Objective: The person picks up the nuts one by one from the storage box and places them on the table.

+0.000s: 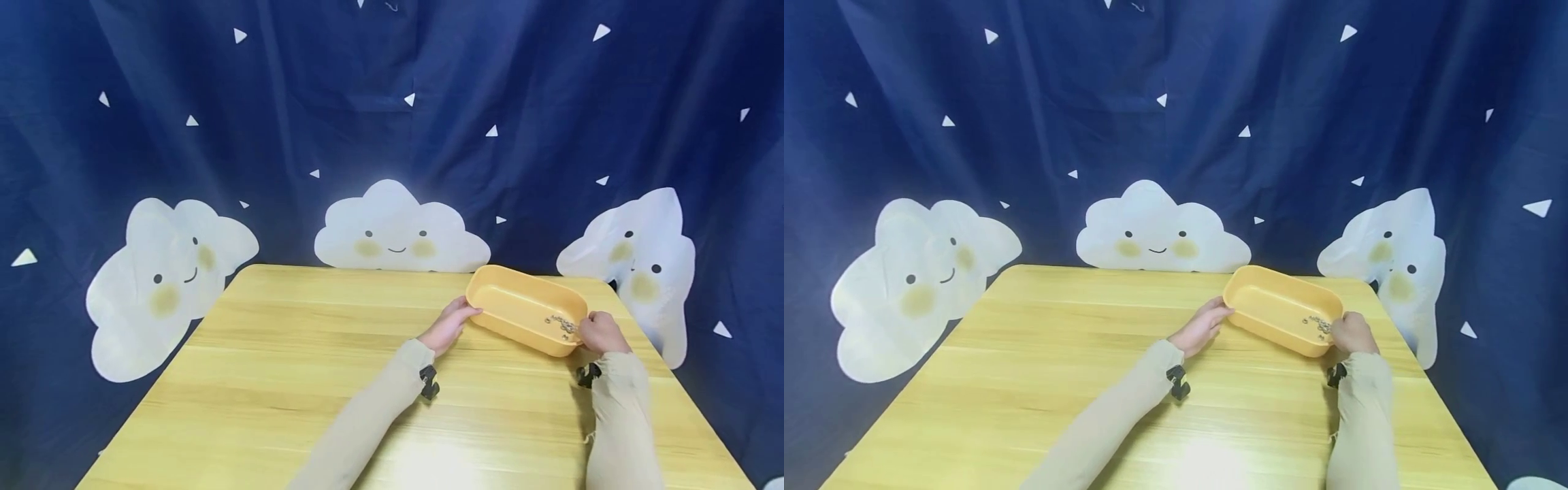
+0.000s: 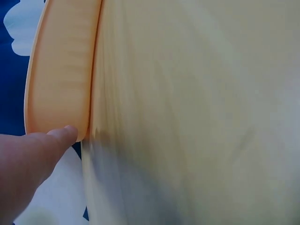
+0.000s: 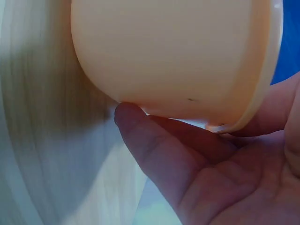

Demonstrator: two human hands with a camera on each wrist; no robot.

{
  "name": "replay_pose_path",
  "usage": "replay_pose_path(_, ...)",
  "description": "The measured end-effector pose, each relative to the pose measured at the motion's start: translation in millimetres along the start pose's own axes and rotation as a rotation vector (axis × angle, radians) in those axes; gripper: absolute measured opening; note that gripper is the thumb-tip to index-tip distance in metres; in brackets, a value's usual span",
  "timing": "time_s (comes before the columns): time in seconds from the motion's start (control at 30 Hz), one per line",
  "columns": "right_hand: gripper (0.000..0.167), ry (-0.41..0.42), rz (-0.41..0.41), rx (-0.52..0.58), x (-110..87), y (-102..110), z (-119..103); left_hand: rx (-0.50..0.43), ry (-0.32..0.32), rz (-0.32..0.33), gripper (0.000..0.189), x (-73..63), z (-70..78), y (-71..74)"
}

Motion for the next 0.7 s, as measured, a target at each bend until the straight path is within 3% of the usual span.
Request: replay_pose_path(0.7,0.031,0.132,-0.038,-0.035,12.0,-38.2,-43.2,0.044,-0.018,0.13,0.091,-65.5,0.1,28.3)
Point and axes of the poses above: each hand's wrist, its own x-axis towards the middle knuckle, its own y-axis out of the back of the hand, z = x × y, the point moved 6 cm from there along x, towards the middle knuckle, and after that the axes turned 2 degrees about x, right-handed, at the moved point
